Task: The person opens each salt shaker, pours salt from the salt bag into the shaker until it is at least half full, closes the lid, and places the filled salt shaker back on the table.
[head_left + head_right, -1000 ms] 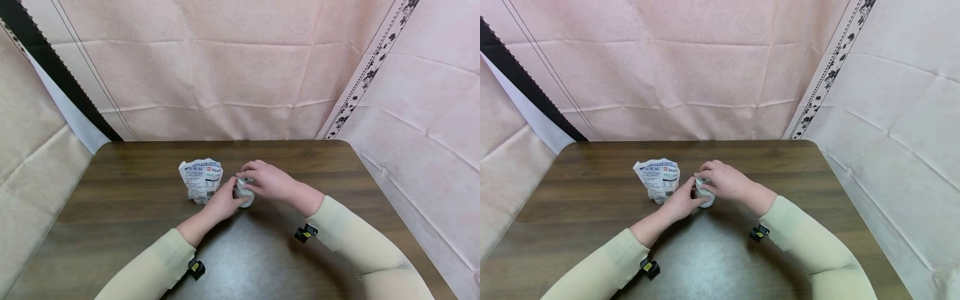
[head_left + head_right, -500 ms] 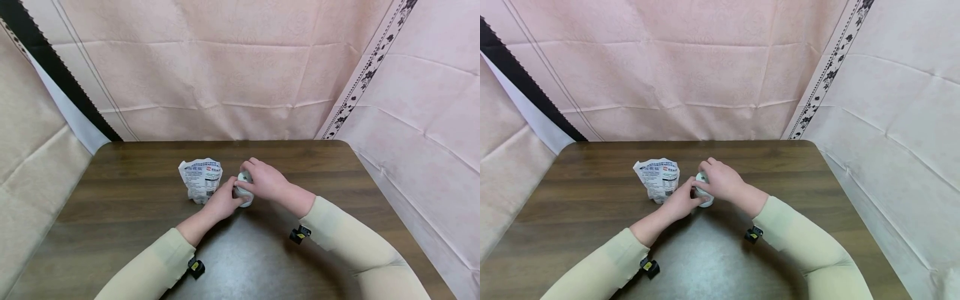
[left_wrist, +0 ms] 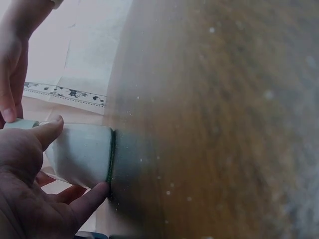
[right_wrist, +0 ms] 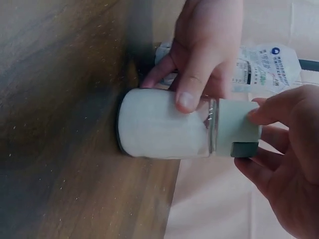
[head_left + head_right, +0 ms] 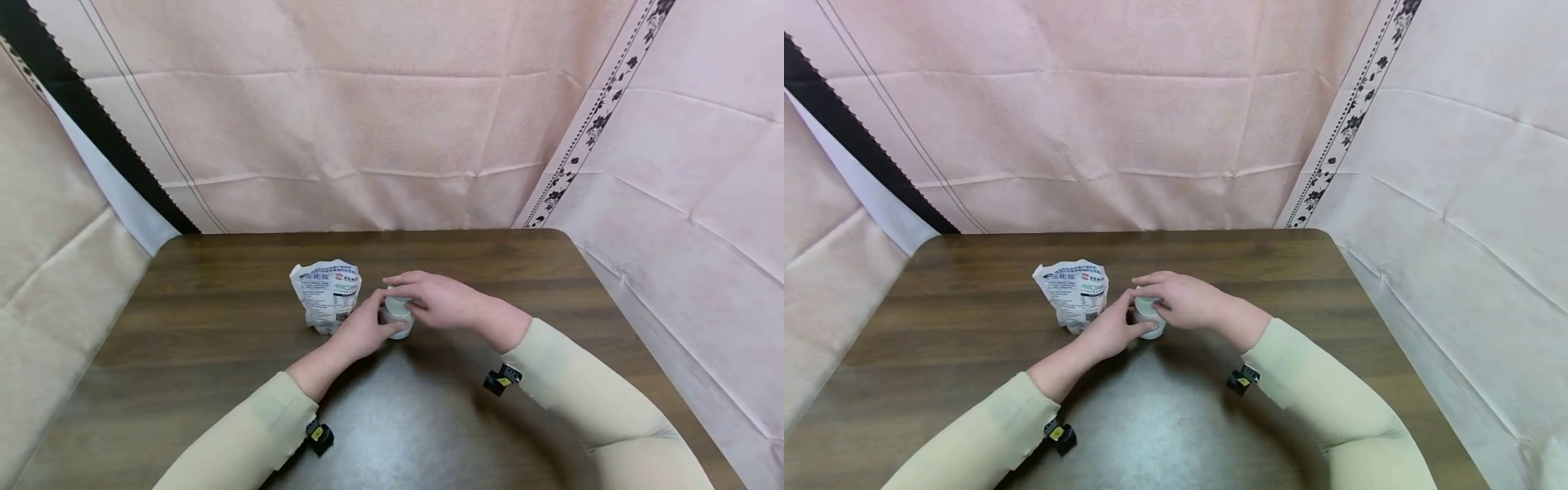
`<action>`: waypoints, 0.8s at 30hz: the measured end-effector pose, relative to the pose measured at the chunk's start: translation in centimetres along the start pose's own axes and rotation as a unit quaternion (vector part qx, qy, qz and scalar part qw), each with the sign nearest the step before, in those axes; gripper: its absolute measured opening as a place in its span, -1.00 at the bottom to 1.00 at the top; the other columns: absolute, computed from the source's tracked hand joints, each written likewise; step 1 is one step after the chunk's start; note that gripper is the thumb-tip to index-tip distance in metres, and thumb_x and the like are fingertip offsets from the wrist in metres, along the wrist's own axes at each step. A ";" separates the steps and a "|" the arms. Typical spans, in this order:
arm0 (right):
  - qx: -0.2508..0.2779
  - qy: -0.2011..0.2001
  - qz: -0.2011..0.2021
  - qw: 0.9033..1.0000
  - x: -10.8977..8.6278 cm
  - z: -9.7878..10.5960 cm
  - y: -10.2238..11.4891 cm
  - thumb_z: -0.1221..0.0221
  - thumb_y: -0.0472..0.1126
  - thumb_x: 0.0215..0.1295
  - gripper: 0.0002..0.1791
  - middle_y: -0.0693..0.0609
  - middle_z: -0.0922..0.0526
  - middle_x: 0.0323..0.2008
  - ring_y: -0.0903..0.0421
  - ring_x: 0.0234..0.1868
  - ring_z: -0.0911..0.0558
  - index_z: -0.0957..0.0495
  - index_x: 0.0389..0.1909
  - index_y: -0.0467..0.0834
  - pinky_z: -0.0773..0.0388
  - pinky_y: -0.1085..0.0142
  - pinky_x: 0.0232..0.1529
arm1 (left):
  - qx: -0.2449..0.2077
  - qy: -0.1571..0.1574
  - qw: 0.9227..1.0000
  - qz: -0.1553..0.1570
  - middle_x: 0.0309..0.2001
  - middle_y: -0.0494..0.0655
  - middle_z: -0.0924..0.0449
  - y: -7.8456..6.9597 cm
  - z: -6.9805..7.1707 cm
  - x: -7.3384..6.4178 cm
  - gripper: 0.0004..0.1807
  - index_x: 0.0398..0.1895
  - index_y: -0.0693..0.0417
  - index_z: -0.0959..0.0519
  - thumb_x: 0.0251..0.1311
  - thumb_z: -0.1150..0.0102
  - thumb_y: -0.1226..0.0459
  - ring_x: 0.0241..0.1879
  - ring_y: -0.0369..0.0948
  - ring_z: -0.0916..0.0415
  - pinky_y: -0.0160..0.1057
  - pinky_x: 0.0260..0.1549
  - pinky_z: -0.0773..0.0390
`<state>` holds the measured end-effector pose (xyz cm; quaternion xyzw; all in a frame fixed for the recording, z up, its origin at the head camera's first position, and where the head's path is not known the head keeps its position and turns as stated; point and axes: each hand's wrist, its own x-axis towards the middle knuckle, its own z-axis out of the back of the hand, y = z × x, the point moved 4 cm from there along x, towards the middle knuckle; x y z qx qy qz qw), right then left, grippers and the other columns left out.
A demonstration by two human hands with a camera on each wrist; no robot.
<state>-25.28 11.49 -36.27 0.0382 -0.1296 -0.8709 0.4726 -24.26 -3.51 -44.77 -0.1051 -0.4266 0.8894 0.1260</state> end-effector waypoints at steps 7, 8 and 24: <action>-0.007 -0.036 -0.018 0.999 0.2 0.0 0.2 -0.25 -0.19 0.37 -0.55 -0.06 -0.52 0.24 0.00 0.23 -0.48 -0.54 0.26 -0.12 -0.51 0.17 0.10 | -0.015 0.003 1.000 0.002 0.20 -0.02 -0.48 0.1 -0.1 -0.1 -0.30 0.36 -0.02 -0.27 0.26 -0.28 -0.05 0.13 -0.10 -0.48 -0.01 0.05 -0.50; -0.010 -0.042 -0.025 0.999 0.2 -0.1 0.3 -0.26 -0.16 0.36 -0.54 -0.06 -0.53 0.21 0.00 0.20 -0.49 -0.55 0.26 -0.12 -0.52 0.18 0.07 | -0.016 0.003 1.000 0.002 0.20 -0.02 -0.48 0.1 -0.1 -0.1 -0.29 0.36 -0.01 -0.27 0.26 -0.28 -0.06 0.13 -0.10 -0.48 -0.01 0.04 -0.50; 0.004 -0.131 -0.194 0.972 0.9 -1.2 0.3 -0.32 0.13 0.25 -0.56 0.04 -0.48 -0.21 0.14 -0.31 -0.52 -0.60 -0.05 -0.10 -0.54 0.29 -0.30 | -0.007 0.000 1.000 -0.002 0.09 -0.10 -0.53 0.1 0.0 0.0 -0.40 0.24 -0.07 -0.34 0.24 -0.30 -0.05 -0.03 -0.16 -0.51 -0.07 -0.06 -0.52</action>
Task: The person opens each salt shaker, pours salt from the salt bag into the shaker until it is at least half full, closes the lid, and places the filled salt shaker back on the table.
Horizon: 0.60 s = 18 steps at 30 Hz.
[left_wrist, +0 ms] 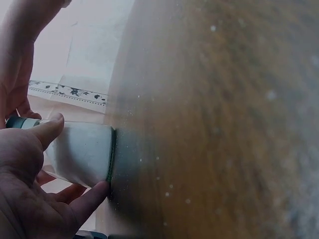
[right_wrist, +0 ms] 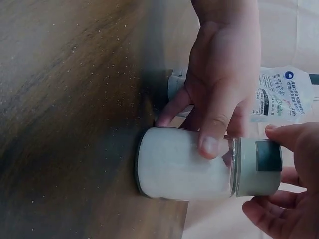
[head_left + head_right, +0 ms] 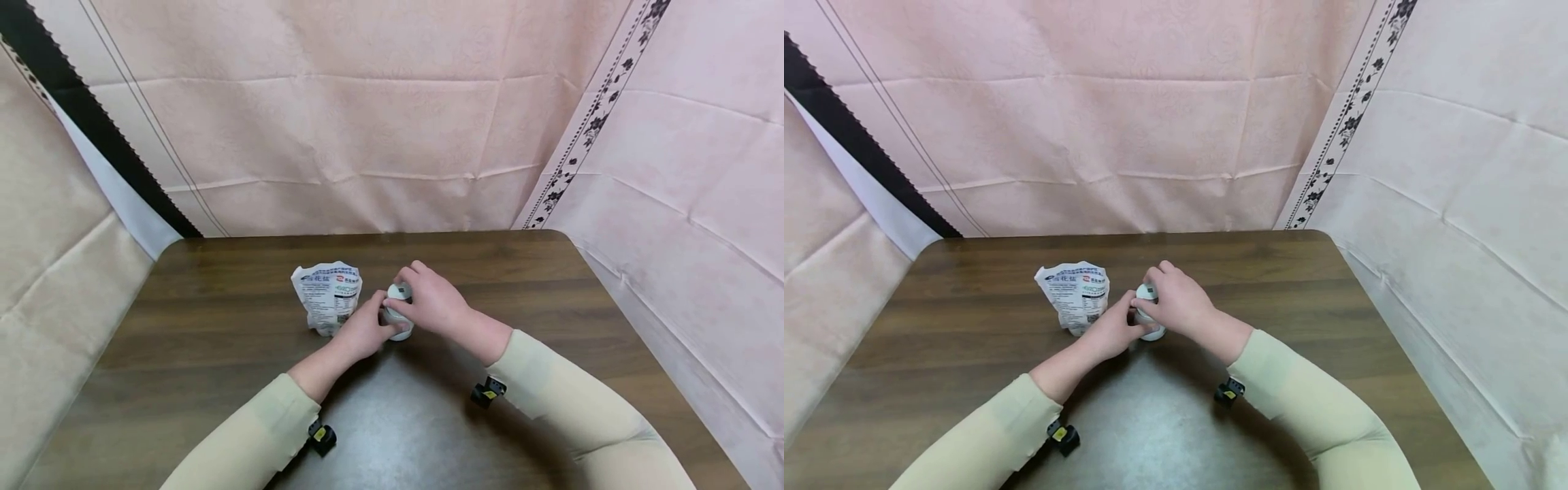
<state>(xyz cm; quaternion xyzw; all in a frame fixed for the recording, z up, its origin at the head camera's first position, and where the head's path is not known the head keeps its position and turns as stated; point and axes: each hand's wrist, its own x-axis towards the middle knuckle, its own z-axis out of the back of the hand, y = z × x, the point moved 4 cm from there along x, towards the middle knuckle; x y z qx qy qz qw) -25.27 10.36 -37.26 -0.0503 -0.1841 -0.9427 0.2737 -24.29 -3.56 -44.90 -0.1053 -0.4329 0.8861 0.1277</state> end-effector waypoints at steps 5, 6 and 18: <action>0.045 0.044 0.043 0.997 -0.1 0.1 -0.6 -0.24 0.09 0.35 -0.50 0.04 -0.49 0.12 0.15 -0.03 -0.56 -0.52 0.21 -0.06 -0.55 0.24 -0.06 | -0.002 0.002 1.000 -0.002 0.10 -0.08 -0.53 0.0 -0.1 0.0 -0.40 0.24 -0.05 -0.34 0.25 -0.29 -0.05 0.00 -0.15 -0.52 -0.05 -0.05 -0.52; 0.060 0.059 0.061 0.995 -0.2 0.2 -0.8 -0.22 0.05 0.38 -0.49 0.04 -0.45 0.21 0.15 0.06 -0.54 -0.48 0.28 -0.05 -0.53 0.22 0.01 | -0.002 0.003 1.000 -0.001 0.10 -0.08 -0.52 0.0 -0.1 0.0 -0.40 0.25 -0.05 -0.33 0.25 -0.29 -0.04 0.01 -0.14 -0.52 -0.05 -0.04 -0.52; 0.055 0.140 0.222 0.963 -0.4 1.7 -1.4 -0.04 -0.43 0.41 -0.50 0.04 -0.33 0.43 0.10 0.40 -0.34 -0.49 0.32 -0.07 -0.46 0.20 0.08 | 0.018 0.010 1.000 0.021 0.28 0.09 -0.42 0.2 0.0 0.3 -0.17 0.43 0.07 -0.20 0.23 -0.29 -0.09 0.23 -0.04 -0.43 0.04 0.12 -0.46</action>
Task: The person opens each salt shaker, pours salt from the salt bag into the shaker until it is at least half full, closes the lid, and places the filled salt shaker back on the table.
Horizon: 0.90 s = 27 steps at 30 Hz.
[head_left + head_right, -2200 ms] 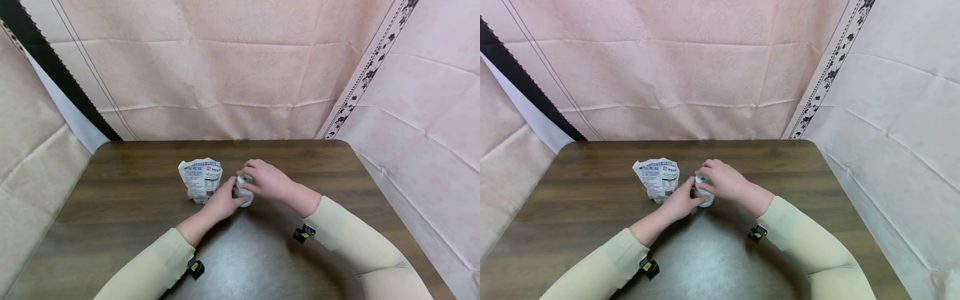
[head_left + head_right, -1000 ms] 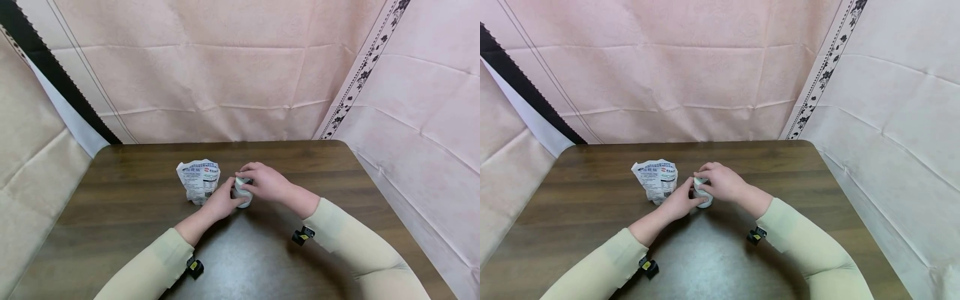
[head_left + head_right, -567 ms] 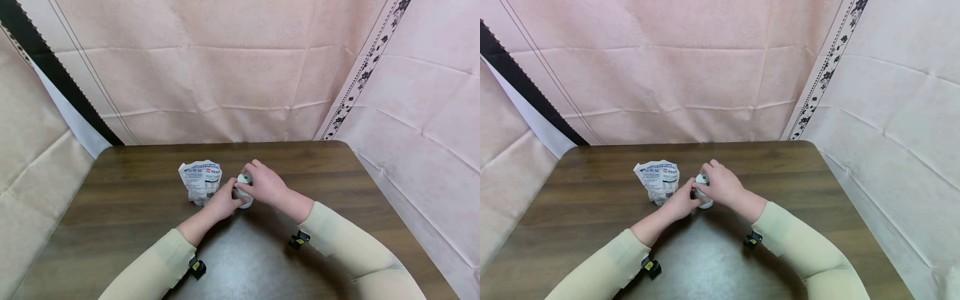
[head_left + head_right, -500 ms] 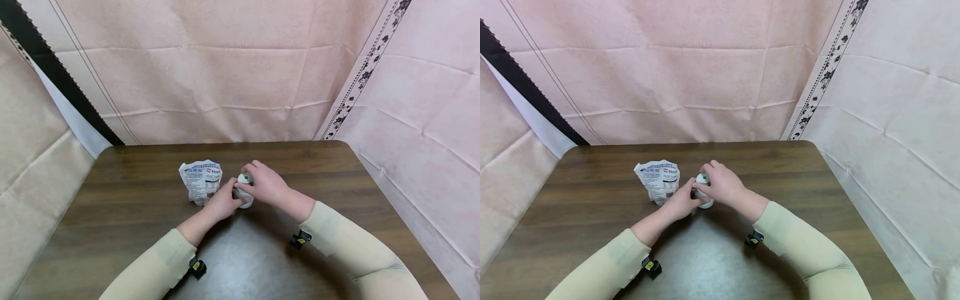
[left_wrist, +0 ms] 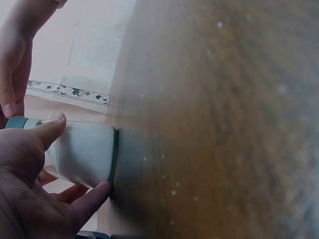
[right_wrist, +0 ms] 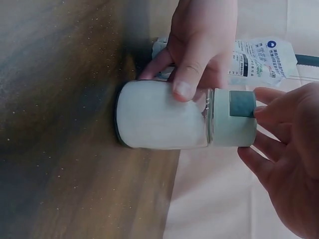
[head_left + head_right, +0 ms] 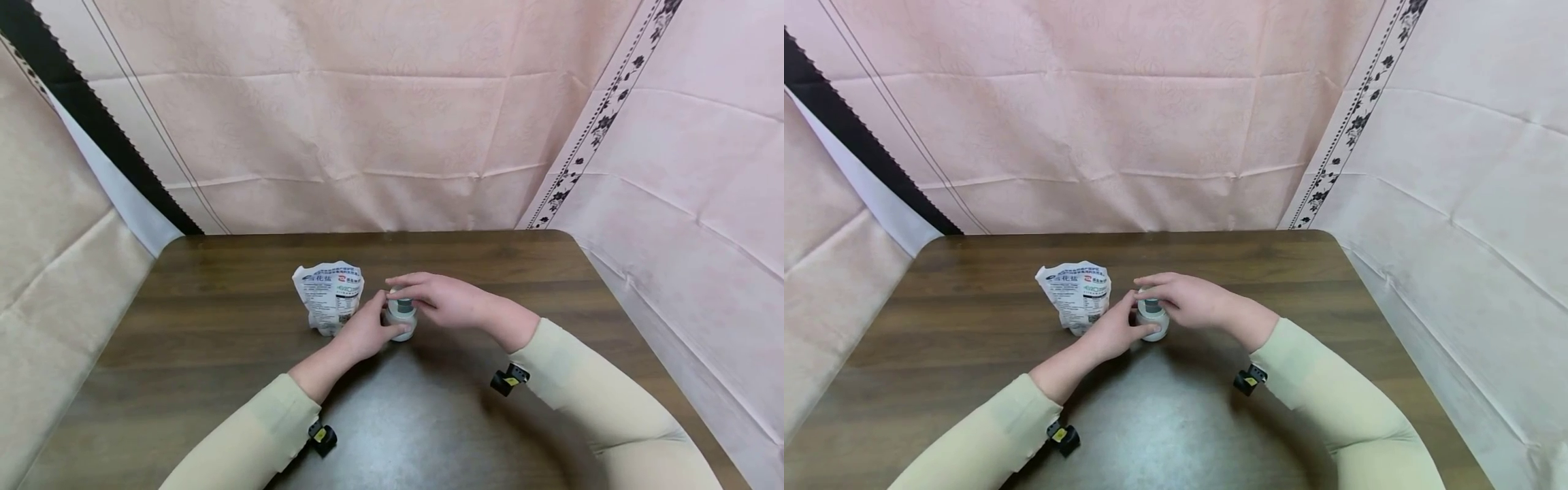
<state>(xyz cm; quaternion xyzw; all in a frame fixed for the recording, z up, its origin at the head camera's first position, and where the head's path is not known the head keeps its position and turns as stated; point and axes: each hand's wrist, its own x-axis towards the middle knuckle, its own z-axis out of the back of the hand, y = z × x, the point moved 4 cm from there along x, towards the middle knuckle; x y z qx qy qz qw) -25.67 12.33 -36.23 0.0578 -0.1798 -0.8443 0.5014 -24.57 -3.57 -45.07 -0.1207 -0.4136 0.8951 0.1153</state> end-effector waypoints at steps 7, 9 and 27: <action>-0.036 0.008 -0.001 0.999 0.2 -0.1 0.2 -0.10 -0.37 0.43 -0.54 -0.01 -0.40 0.37 0.06 0.37 -0.36 -0.48 0.32 -0.09 -0.45 0.17 0.18 | 0.001 0.000 1.000 0.000 0.24 0.01 -0.45 0.0 0.0 -0.1 -0.22 0.40 -0.03 -0.22 0.23 -0.28 -0.10 0.19 -0.08 -0.45 0.01 0.09 -0.47; -0.052 -0.004 0.003 0.999 0.3 -0.1 0.3 -0.14 -0.33 0.42 -0.56 -0.03 -0.44 0.32 0.04 0.32 -0.39 -0.51 0.30 -0.11 -0.47 0.18 0.17 | -0.001 -0.002 1.000 -0.004 0.20 -0.01 -0.48 0.0 0.0 0.0 -0.25 0.38 -0.03 -0.24 0.23 -0.29 -0.09 0.15 -0.10 -0.48 0.00 0.07 -0.48; -0.091 -0.119 -0.070 0.986 1.0 -1.1 0.0 -0.30 0.00 0.32 -0.59 0.03 -0.54 -0.14 0.15 -0.19 -0.48 -0.64 0.08 -0.15 -0.50 0.30 -0.18 | 0.000 -0.005 1.000 -0.018 0.16 -0.06 -0.50 0.0 -0.1 0.1 -0.30 0.34 -0.04 -0.28 0.24 -0.28 -0.08 0.09 -0.14 -0.50 -0.04 0.01 -0.51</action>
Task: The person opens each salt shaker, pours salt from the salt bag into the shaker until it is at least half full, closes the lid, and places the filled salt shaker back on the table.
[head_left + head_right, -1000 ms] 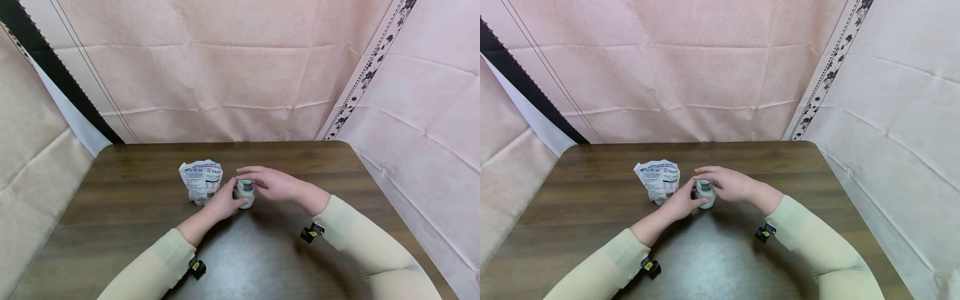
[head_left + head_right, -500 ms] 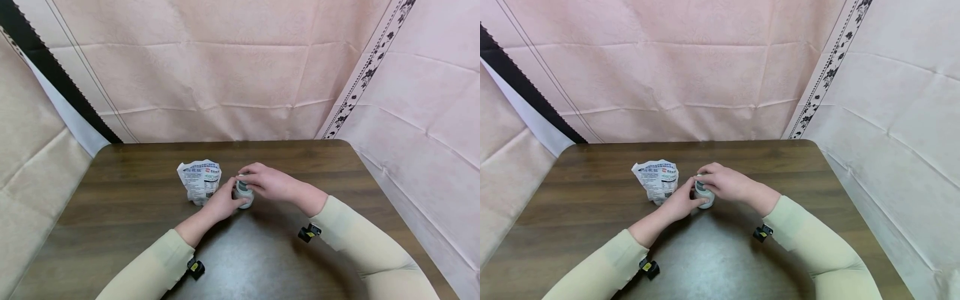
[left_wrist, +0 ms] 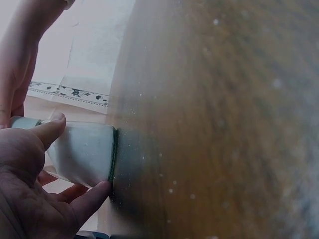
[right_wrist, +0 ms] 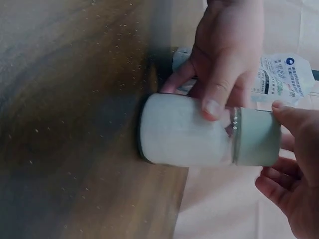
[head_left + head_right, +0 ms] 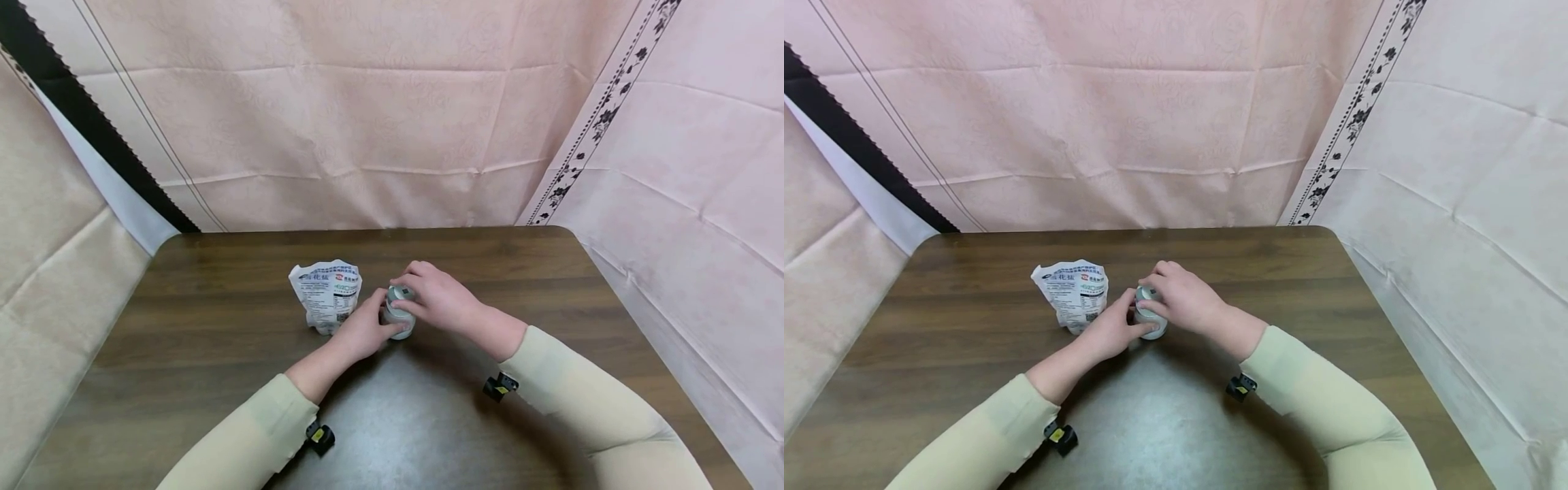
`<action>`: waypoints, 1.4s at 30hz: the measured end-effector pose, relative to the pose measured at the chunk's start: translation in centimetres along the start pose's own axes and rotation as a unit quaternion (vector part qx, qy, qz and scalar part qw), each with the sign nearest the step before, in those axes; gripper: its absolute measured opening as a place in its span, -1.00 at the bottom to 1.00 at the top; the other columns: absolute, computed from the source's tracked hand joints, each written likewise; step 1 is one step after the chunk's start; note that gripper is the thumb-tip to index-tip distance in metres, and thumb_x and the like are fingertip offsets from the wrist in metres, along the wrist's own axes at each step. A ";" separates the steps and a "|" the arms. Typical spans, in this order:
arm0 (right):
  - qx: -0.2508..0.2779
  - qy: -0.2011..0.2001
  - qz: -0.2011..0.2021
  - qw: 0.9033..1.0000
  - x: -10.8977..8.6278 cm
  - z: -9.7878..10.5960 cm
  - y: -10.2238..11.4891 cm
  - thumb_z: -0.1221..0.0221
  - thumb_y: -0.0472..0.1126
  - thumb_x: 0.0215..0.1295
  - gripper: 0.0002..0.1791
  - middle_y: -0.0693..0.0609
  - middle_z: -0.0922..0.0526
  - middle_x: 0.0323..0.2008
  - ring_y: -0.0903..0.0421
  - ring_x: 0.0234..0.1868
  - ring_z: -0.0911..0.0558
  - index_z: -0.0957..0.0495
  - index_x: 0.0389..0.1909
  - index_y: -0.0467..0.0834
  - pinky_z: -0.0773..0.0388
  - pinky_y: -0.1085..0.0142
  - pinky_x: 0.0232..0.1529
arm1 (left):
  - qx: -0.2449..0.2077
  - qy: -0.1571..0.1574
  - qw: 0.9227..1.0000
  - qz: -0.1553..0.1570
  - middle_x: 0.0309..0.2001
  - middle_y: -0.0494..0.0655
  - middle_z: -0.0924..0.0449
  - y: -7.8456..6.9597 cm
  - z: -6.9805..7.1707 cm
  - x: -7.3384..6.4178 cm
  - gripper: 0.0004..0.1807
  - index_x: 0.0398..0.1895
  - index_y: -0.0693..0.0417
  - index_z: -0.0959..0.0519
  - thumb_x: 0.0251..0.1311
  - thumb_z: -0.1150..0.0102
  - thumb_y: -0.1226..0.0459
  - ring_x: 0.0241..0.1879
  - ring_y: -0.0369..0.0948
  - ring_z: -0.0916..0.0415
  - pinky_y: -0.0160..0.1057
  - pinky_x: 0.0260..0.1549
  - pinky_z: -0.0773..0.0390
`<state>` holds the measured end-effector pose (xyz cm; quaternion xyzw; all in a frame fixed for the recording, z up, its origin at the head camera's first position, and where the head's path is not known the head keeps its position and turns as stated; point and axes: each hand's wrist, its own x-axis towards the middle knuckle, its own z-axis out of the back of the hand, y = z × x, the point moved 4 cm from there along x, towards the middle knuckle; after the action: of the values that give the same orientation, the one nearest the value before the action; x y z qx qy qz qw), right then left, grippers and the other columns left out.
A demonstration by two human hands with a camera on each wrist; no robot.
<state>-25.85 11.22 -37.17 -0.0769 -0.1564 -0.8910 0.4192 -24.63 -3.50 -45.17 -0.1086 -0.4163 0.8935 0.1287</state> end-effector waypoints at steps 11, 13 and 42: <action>0.020 0.053 -0.007 0.998 -0.4 0.1 -0.4 -0.25 0.01 0.36 -0.44 -0.01 -0.44 0.26 0.09 0.23 -0.46 -0.46 0.32 -0.10 -0.49 0.20 0.14 | -0.005 0.002 1.000 -0.002 0.17 -0.06 -0.49 0.0 0.0 0.0 -0.29 0.33 -0.02 -0.28 0.23 -0.29 -0.09 0.11 -0.13 -0.49 -0.01 0.05 -0.50; 0.027 0.057 0.014 0.998 -0.6 0.2 -0.3 -0.23 -0.04 0.38 -0.44 -0.01 -0.40 0.33 0.09 0.31 -0.41 -0.42 0.36 -0.09 -0.45 0.18 0.20 | -0.003 0.001 1.000 -0.001 0.18 -0.05 -0.49 0.0 0.0 0.0 -0.28 0.34 -0.02 -0.27 0.22 -0.30 -0.09 0.11 -0.12 -0.49 -0.02 0.04 -0.50; 0.011 0.049 0.055 0.997 0.2 0.9 0.5 -0.30 -0.14 0.33 -0.65 0.01 -0.60 0.08 0.06 0.03 -0.49 -0.66 0.12 -0.06 -0.52 0.24 -0.05 | 0.002 0.003 1.000 -0.003 0.18 0.00 -0.48 -0.2 0.1 -0.1 -0.31 0.33 -0.03 -0.28 0.25 -0.28 -0.07 0.10 -0.11 -0.49 -0.03 0.01 -0.50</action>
<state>-25.58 11.11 -36.22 -0.0368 -0.1410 -0.8675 0.4756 -24.54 -3.52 -44.94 -0.1102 -0.4146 0.8935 0.1326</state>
